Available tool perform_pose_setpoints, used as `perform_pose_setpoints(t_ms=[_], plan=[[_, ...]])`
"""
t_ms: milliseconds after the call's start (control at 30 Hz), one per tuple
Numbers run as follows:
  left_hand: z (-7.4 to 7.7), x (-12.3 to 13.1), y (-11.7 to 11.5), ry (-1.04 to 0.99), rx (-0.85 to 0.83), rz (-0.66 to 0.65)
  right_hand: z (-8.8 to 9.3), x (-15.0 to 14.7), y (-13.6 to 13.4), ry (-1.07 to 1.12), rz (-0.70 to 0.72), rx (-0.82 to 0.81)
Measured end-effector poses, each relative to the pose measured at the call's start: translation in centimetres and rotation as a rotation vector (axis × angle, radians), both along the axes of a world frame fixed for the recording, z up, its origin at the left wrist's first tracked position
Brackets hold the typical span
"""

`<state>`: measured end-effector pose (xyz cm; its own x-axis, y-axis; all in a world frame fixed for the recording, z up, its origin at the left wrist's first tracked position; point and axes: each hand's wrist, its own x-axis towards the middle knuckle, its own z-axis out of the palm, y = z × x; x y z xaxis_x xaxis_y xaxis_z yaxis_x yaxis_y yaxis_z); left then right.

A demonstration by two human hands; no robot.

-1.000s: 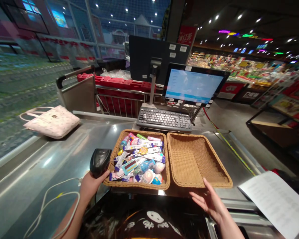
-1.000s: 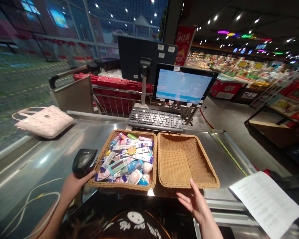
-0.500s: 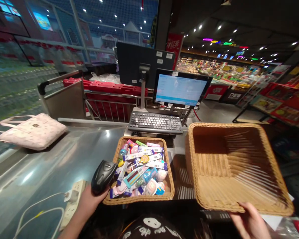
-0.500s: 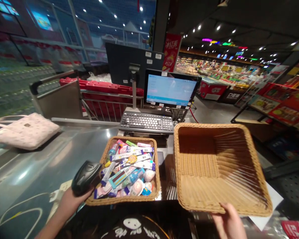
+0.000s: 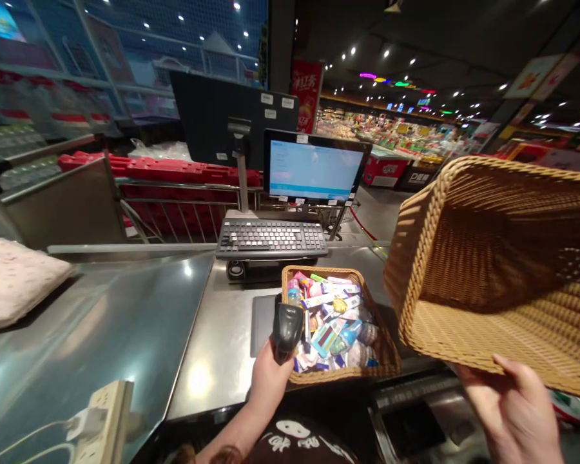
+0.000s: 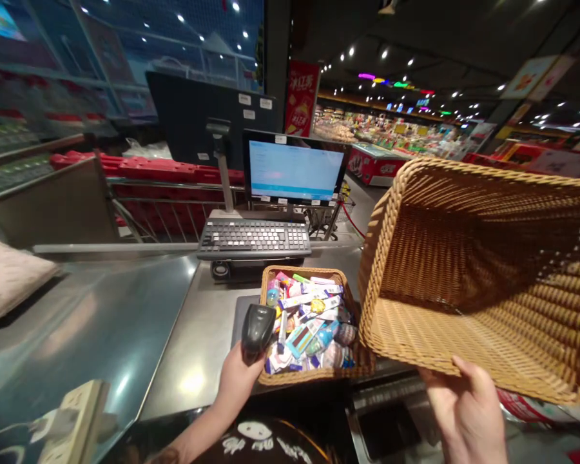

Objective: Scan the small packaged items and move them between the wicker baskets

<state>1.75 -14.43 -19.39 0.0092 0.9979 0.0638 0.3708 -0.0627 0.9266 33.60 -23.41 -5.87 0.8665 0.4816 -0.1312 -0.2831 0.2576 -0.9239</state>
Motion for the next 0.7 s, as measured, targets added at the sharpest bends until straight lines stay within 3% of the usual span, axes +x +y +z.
perform_pose_setpoints(t_ms=[133, 267, 400, 467, 533, 600, 700], plan=[[-0.3, 5.1, 1.7, -0.050, 0.028, -0.115, -0.1, 0.2, -1.1, 0.088, -0.058, -0.075], [-0.3, 10.0, 2.7, -0.116, 0.035, -0.201, -0.5, -0.4, -1.7, 0.106, 0.003, -0.074], [-0.6, 12.5, 2.8, -0.168, -0.048, -0.298, 0.0, -1.6, -1.0, 0.114, 0.094, -0.032], [-0.2, 11.3, 2.8, -0.166, -0.111, -0.251, 0.2, -2.8, -0.5, 0.152, 0.147, -0.008], [0.9, 8.3, 2.7, -0.218, -0.146, -0.165, 0.1, -4.5, -0.1, 0.150, 0.287, -0.002], [2.5, 3.7, 2.1, -0.320, -0.126, -0.071, -0.3, -6.6, 0.1, 0.188, 0.406, -0.010], [4.8, -4.4, 0.1, -0.296, -0.019, 0.187, -1.3, -10.3, -0.1, 0.352, 0.565, -0.021]])
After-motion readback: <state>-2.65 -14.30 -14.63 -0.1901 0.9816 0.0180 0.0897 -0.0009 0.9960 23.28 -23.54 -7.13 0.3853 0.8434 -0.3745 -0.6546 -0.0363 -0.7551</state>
